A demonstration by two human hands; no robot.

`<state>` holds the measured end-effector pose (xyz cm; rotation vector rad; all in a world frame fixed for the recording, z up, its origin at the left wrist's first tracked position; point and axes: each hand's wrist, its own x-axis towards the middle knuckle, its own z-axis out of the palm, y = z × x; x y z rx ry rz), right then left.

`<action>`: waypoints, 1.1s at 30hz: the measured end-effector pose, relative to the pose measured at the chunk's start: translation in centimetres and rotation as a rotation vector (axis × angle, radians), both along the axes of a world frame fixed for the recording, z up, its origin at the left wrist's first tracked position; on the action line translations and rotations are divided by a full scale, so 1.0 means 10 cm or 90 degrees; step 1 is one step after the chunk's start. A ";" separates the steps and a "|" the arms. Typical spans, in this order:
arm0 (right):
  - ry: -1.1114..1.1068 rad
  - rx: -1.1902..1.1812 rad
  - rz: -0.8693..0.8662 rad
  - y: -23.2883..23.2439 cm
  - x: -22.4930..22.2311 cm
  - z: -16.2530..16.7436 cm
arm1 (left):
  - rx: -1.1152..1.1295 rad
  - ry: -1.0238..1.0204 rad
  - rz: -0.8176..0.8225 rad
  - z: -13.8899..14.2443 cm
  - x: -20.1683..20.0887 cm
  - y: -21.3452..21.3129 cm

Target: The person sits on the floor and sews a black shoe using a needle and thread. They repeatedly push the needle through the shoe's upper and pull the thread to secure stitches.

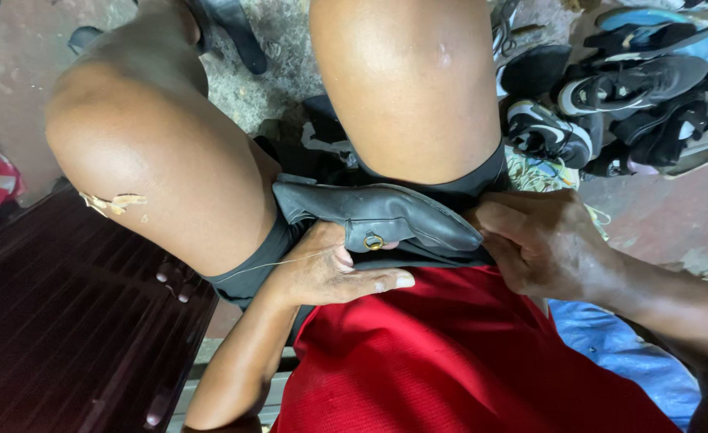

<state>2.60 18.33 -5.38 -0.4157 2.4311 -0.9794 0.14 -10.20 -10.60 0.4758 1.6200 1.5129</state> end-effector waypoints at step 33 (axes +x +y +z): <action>-0.063 -0.220 -0.006 0.34 -0.34 -0.10 | -0.416 0.579 0.322 0.59 0.25 -0.20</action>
